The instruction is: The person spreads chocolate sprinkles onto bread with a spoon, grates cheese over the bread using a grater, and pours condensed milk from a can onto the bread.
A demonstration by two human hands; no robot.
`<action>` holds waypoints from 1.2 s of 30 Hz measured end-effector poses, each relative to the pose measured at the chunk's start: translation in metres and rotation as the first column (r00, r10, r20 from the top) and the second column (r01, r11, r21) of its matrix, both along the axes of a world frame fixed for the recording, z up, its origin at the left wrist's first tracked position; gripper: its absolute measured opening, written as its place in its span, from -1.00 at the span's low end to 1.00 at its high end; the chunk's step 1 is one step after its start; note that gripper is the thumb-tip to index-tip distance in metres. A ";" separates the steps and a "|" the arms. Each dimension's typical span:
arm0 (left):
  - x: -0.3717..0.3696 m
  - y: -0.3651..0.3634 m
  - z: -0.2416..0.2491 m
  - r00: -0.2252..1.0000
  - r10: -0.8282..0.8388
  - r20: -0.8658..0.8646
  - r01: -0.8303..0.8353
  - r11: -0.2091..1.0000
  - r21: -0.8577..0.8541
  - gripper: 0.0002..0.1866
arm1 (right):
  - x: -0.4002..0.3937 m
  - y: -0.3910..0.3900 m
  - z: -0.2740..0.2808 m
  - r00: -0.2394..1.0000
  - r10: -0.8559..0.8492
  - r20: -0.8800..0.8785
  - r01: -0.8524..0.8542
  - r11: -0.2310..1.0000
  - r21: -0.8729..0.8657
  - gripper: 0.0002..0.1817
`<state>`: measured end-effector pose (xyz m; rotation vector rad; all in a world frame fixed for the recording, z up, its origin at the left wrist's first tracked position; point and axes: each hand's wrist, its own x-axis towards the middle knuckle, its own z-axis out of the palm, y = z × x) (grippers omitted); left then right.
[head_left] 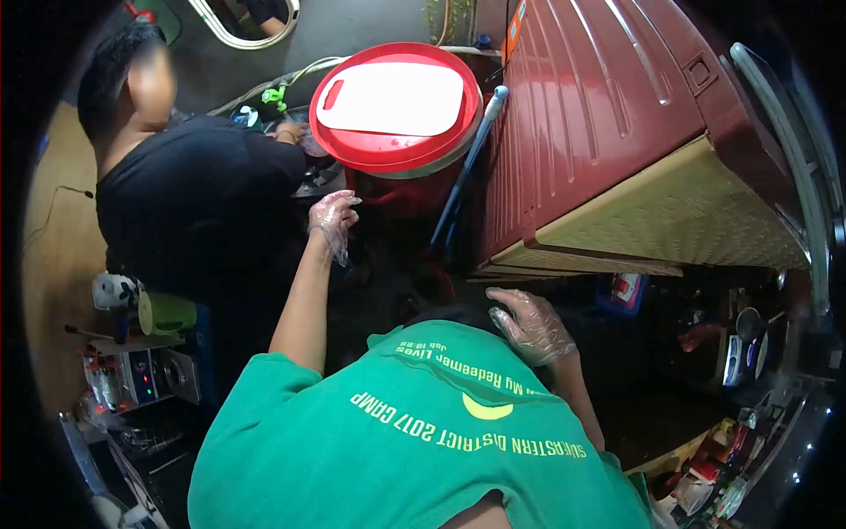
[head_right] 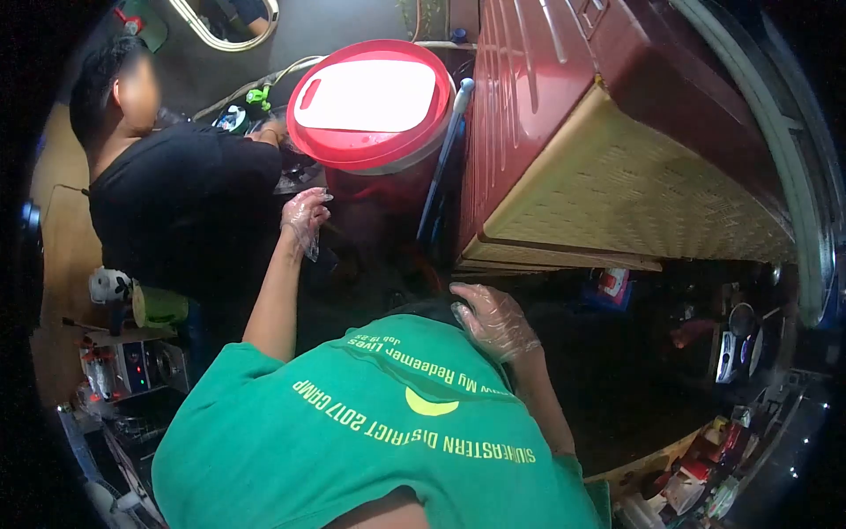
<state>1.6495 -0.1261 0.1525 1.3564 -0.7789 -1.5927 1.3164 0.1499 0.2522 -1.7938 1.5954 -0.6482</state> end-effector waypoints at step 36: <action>0.018 -0.007 -0.019 0.951 0.261 0.165 -0.276 0.958 0.078 -0.74 | -0.186 0.165 -0.059 0.945 -0.054 -0.323 0.176 0.916 0.362 -0.51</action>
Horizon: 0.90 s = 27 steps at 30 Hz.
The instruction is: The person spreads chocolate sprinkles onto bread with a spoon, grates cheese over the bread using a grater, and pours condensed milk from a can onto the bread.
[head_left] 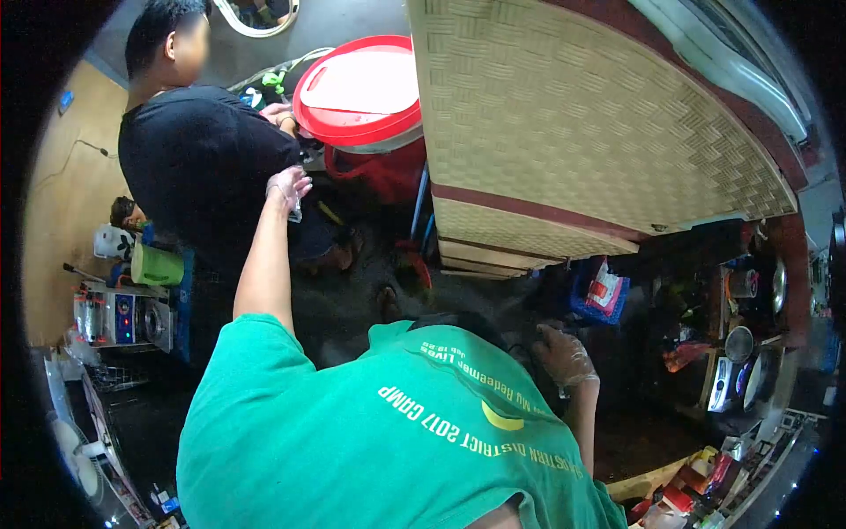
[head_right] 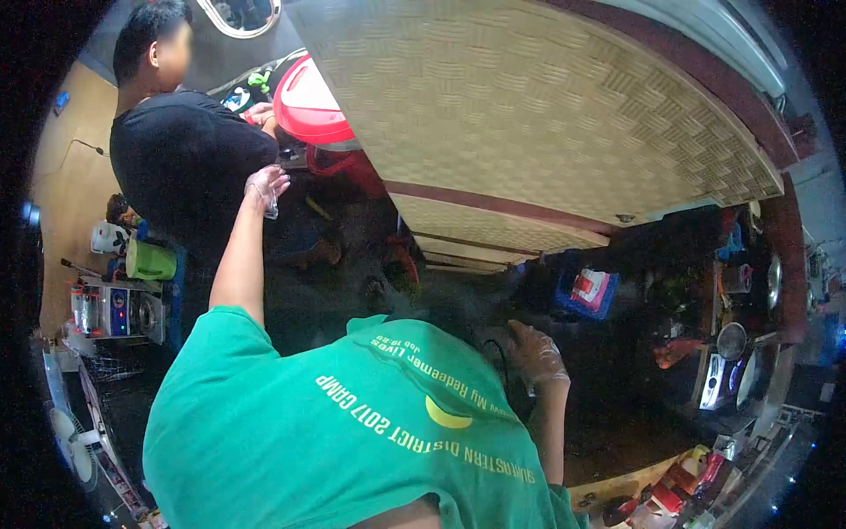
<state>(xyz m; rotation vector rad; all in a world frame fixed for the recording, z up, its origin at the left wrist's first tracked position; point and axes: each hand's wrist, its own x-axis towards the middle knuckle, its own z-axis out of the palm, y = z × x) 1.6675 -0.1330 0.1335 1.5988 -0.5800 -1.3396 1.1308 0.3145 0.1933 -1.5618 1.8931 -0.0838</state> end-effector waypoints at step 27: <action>-0.014 -0.044 0.041 0.981 -0.189 0.043 0.194 0.943 -0.270 -0.62 | 0.038 -0.013 0.000 0.991 0.060 -0.123 -0.057 0.998 0.025 -0.51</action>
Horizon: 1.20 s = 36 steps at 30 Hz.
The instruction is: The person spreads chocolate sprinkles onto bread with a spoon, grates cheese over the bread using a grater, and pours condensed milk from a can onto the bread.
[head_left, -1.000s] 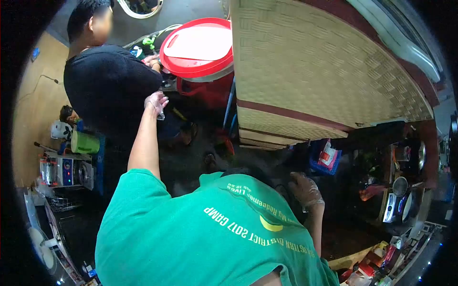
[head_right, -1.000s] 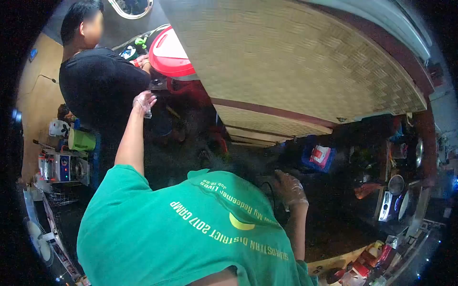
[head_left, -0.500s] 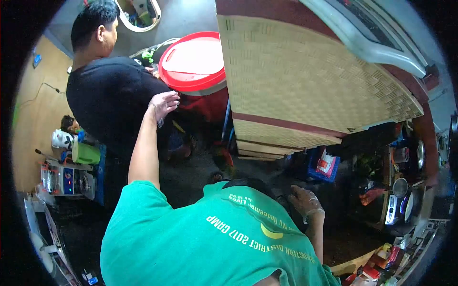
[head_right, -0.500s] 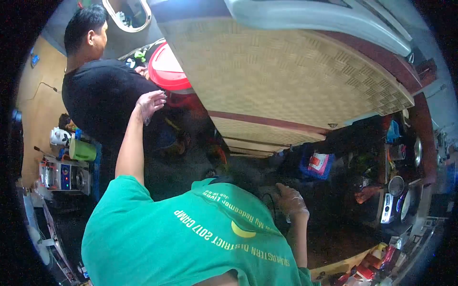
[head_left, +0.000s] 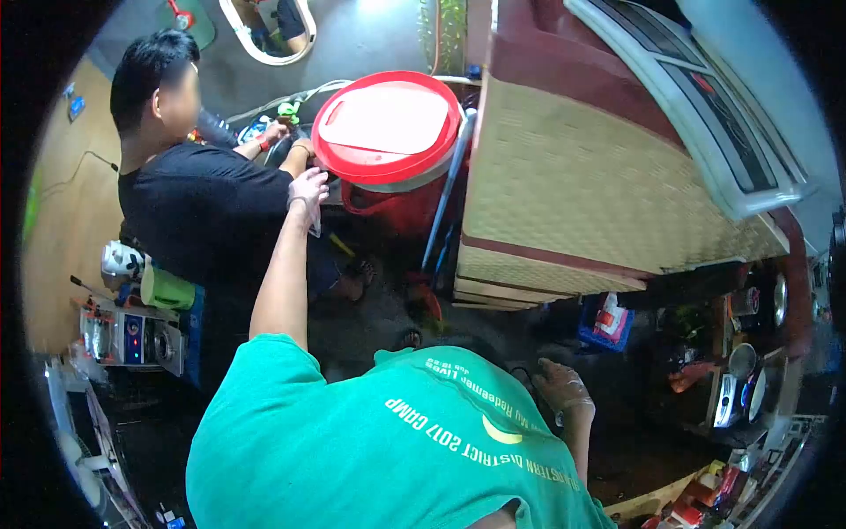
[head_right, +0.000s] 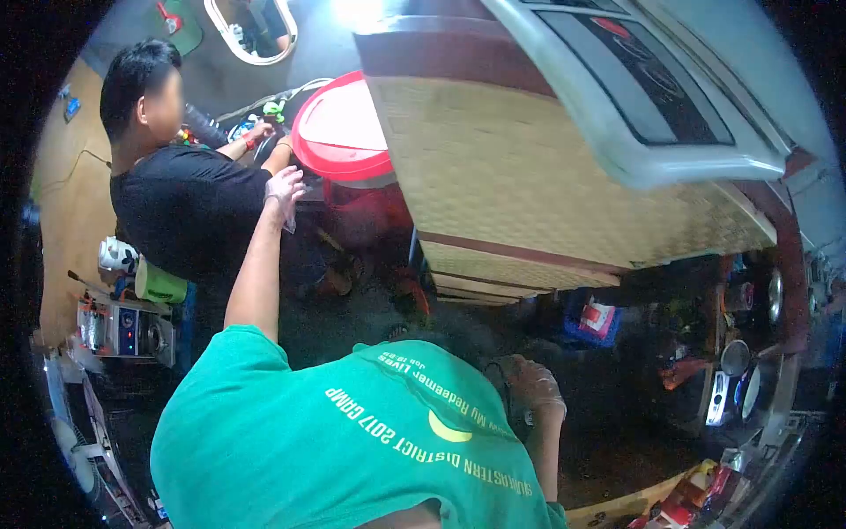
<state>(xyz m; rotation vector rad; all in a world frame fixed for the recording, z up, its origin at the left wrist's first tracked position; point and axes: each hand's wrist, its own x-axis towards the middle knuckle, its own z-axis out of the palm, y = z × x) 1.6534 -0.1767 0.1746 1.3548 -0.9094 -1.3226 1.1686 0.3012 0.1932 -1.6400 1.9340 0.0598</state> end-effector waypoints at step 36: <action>0.122 -0.135 0.036 0.598 -0.426 0.679 0.236 0.903 0.359 -0.01 | 0.109 -0.066 0.038 0.991 -0.118 0.064 0.097 0.959 0.266 -0.42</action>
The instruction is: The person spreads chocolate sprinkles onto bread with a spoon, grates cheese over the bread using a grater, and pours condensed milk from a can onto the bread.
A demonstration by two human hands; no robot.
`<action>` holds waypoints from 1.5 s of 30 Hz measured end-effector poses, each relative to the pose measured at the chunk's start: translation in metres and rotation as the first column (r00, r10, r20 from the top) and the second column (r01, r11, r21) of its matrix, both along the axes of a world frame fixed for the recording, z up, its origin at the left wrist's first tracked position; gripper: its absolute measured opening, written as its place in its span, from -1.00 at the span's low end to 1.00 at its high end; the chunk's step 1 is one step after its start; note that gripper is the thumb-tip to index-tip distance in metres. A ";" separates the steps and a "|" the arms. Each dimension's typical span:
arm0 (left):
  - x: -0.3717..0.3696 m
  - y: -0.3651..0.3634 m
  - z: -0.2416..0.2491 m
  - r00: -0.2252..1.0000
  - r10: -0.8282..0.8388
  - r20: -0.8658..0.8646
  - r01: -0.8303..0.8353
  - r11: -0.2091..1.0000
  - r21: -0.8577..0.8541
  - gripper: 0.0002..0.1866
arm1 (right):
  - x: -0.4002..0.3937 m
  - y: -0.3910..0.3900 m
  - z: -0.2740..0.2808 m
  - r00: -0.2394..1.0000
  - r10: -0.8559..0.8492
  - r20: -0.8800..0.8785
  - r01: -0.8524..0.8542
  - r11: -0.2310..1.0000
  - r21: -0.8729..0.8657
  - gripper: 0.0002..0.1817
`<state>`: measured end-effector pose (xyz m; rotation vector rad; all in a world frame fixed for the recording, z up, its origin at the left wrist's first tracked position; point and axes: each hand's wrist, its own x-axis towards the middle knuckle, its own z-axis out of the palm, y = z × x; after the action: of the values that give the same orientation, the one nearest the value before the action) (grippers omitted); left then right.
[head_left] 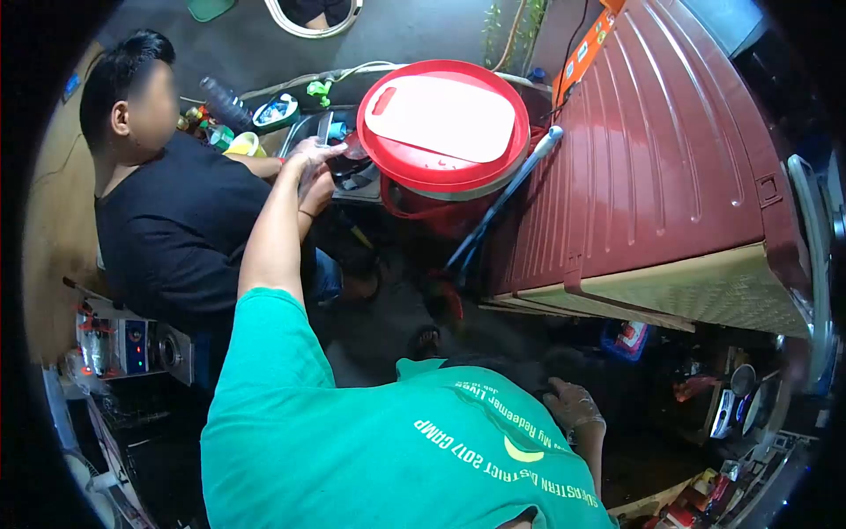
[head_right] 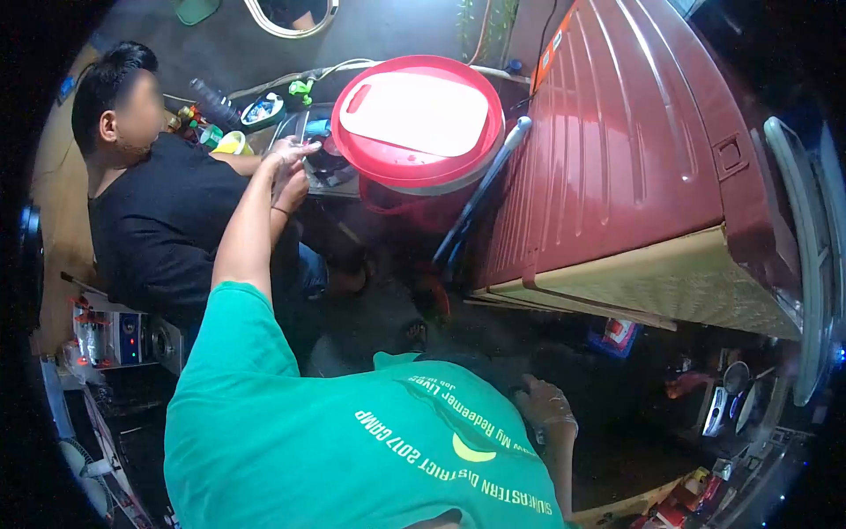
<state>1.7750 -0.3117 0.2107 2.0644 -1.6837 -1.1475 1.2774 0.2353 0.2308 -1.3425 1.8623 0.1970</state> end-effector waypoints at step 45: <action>-0.202 0.332 -0.070 0.236 -0.969 0.075 0.960 0.244 0.138 -0.28 | 0.006 0.054 -0.070 0.913 -0.391 0.112 0.403 0.831 -0.385 -0.70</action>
<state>1.5730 0.0201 0.1410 0.8512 -3.2195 -1.2749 1.2837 0.2888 0.1610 -1.1641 2.1878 -0.4439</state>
